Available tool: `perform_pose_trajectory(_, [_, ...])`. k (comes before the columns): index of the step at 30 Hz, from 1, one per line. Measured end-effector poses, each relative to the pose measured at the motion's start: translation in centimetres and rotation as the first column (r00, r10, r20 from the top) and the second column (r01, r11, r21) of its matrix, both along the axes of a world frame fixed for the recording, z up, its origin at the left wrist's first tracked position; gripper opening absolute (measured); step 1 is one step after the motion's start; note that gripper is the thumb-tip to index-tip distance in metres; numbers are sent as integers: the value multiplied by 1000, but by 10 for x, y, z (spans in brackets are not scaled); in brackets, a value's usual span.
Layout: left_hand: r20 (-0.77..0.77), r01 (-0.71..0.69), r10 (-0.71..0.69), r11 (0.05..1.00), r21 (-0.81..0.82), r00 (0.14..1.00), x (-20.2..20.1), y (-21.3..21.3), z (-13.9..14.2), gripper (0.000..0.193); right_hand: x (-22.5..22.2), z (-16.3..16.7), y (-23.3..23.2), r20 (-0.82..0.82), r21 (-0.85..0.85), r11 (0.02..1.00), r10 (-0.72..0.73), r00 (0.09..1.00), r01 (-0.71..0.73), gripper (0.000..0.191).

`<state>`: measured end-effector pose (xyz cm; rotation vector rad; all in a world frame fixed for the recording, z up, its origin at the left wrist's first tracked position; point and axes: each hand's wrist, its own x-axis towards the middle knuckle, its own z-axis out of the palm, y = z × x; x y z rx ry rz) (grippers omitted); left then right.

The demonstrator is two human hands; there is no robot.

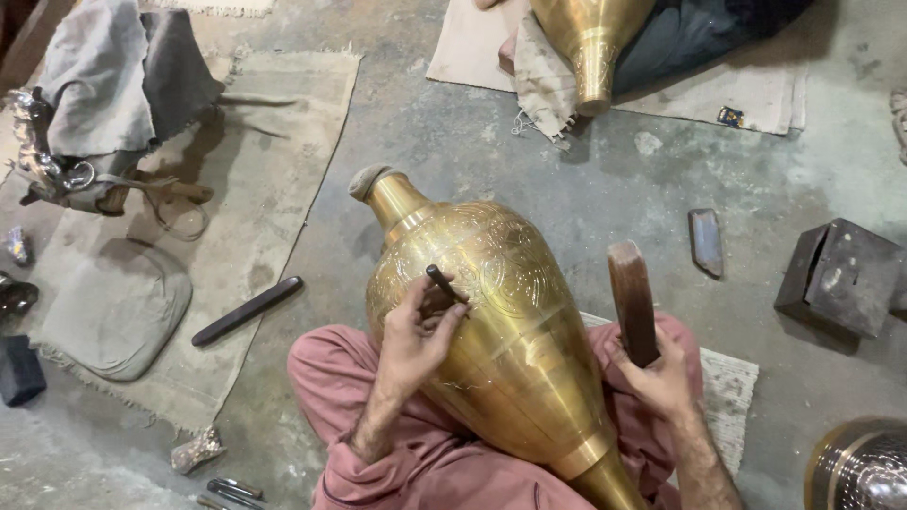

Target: The person sits on the floor holding a large brass vessel between their legs and decorates its surface with incised patterns. They hold a small chisel against the brass with one hand and strike it with a wooden mallet in the other hand, repositioning the chisel repeatedly to work across the vessel's decorated area.

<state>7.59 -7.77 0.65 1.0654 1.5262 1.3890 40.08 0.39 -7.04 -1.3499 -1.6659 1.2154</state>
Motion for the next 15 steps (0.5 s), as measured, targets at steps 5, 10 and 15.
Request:
perform_pose_trajectory(5, [77, -103, 100, 994, 41, 992, 11, -25, -18, 34, -13, 20, 23, 339, -35, 980, 194, 921, -194, 41])
perform_pose_trajectory(10, [94, -310, 300, 941, 136, 949, 36, -34, -34, 29, -32, 70, 59, 563, 76, 867, 370, 739, -492, 38])
perform_pose_trajectory(15, [127, -350, 333, 923, 160, 934, 38, -30, -37, 42, -66, 126, 96, 775, 83, 734, 378, 507, -674, 27])
